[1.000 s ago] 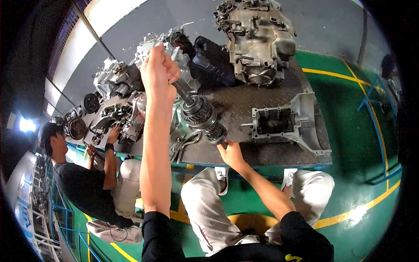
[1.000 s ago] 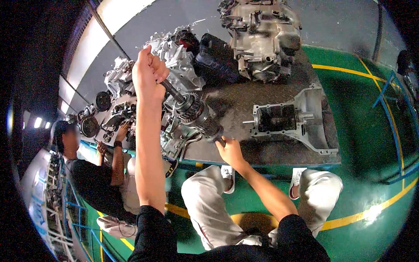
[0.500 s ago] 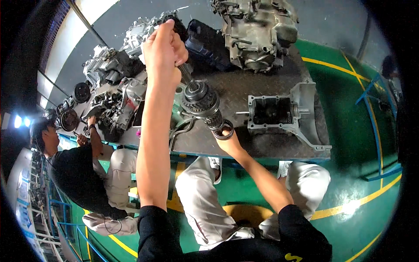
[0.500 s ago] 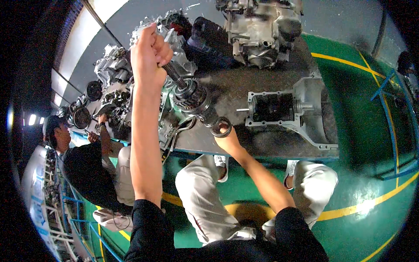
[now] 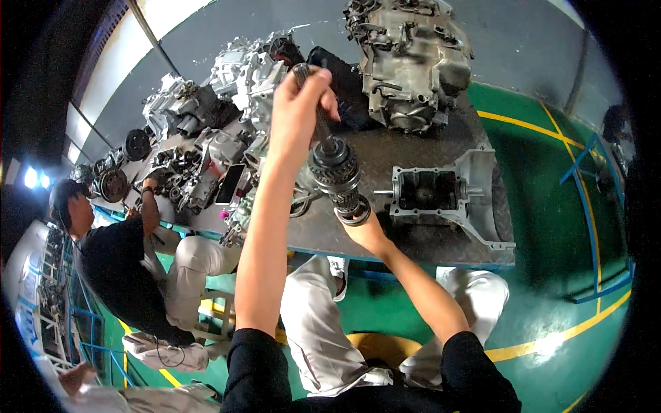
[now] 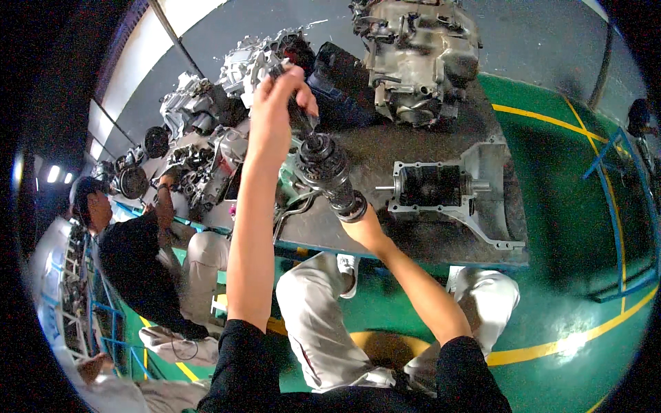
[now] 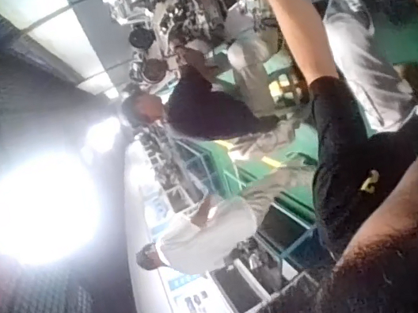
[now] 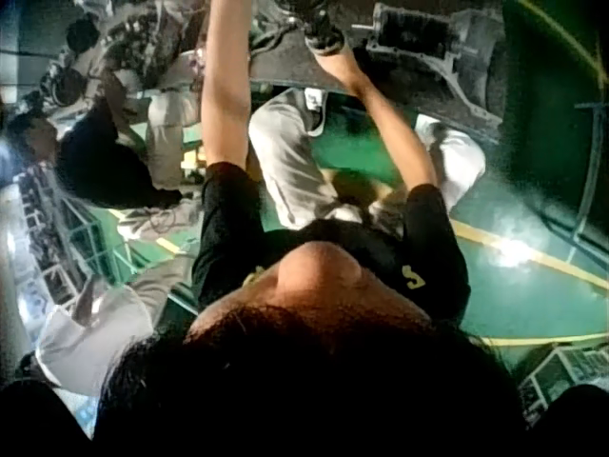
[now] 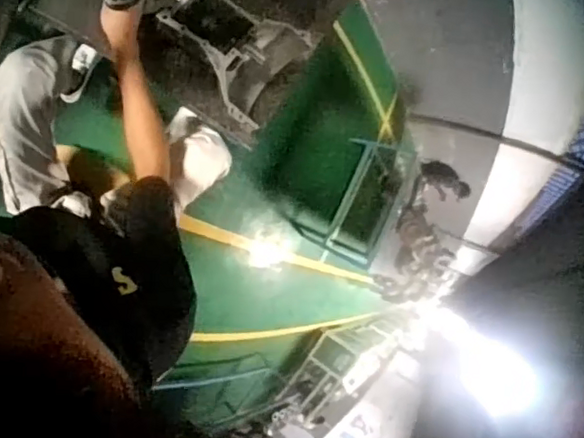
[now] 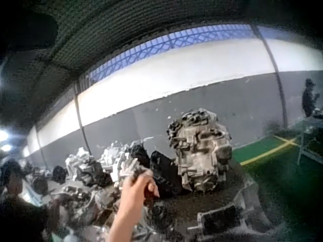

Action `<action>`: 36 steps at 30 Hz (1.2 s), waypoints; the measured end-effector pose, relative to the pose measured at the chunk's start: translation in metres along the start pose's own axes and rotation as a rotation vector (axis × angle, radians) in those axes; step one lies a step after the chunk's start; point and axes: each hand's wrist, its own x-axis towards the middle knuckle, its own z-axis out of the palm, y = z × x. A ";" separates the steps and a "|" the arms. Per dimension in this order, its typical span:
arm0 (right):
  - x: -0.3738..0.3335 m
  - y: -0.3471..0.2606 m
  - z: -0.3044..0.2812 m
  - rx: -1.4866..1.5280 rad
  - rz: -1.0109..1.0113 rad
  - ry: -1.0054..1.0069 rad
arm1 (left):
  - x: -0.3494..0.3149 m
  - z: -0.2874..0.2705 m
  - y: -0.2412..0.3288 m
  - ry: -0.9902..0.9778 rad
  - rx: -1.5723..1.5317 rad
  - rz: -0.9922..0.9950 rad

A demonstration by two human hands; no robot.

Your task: The person disassembles a transmission assembly by lifting the gear shaft from the casing, sliding gears and bearings off the shaft by hand, and placing the components onto the workbench.

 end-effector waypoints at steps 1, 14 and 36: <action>0.000 -0.001 -0.007 -0.006 0.004 -0.002 | -0.007 0.001 -0.009 -0.019 0.109 0.016; -0.013 -0.028 -0.030 0.122 0.075 -0.210 | -0.075 0.003 -0.055 0.187 0.457 0.200; -0.026 -0.085 -0.052 -0.160 0.140 -0.163 | -0.068 0.004 -0.073 0.113 0.390 0.245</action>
